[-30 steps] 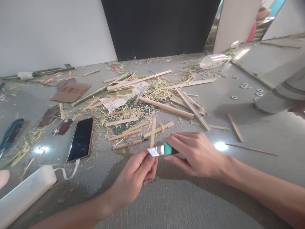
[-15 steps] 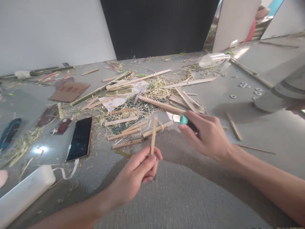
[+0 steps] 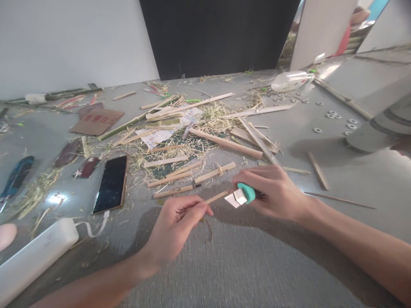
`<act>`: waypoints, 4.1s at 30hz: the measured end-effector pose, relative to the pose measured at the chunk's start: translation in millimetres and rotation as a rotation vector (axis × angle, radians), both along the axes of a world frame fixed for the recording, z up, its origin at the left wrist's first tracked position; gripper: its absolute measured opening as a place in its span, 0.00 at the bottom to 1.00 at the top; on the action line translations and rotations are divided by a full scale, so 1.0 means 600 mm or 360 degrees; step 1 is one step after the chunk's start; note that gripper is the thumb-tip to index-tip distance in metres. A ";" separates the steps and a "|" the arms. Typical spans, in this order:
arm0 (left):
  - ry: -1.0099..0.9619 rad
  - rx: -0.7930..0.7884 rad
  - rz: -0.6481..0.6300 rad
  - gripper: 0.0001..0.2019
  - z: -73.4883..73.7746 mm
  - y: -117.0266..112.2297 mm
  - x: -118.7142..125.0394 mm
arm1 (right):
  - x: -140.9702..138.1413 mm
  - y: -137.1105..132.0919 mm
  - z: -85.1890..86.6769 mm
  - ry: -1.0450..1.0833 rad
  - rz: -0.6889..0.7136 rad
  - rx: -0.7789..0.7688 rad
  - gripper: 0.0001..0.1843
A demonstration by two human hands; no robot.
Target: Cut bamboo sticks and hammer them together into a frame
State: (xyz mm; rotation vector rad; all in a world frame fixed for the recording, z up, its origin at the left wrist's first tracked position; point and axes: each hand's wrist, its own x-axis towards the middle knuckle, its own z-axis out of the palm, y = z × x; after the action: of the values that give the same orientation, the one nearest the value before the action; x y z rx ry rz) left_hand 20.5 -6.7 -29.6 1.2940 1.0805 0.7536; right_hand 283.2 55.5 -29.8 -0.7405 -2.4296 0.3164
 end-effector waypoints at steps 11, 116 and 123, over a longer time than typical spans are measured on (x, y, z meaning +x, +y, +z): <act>-0.0150 0.0124 -0.0079 0.09 -0.012 -0.007 0.008 | -0.026 -0.023 0.000 -0.0085 0.0501 -0.0280 0.06; -0.0313 -0.0156 -0.0232 0.15 -0.007 -0.010 0.013 | -0.029 -0.029 0.009 -0.0219 0.0058 0.0142 0.19; -0.0419 -0.0274 -0.0422 0.17 -0.004 -0.021 0.016 | -0.008 -0.011 0.022 -0.0177 -0.0214 0.0328 0.18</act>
State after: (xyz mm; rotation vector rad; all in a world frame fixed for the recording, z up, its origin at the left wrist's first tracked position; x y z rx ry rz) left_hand 30.3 -19.5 -31.9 1.1277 0.7281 0.5971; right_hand 278.5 49.2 -16.4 -0.8428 -2.4533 -0.0286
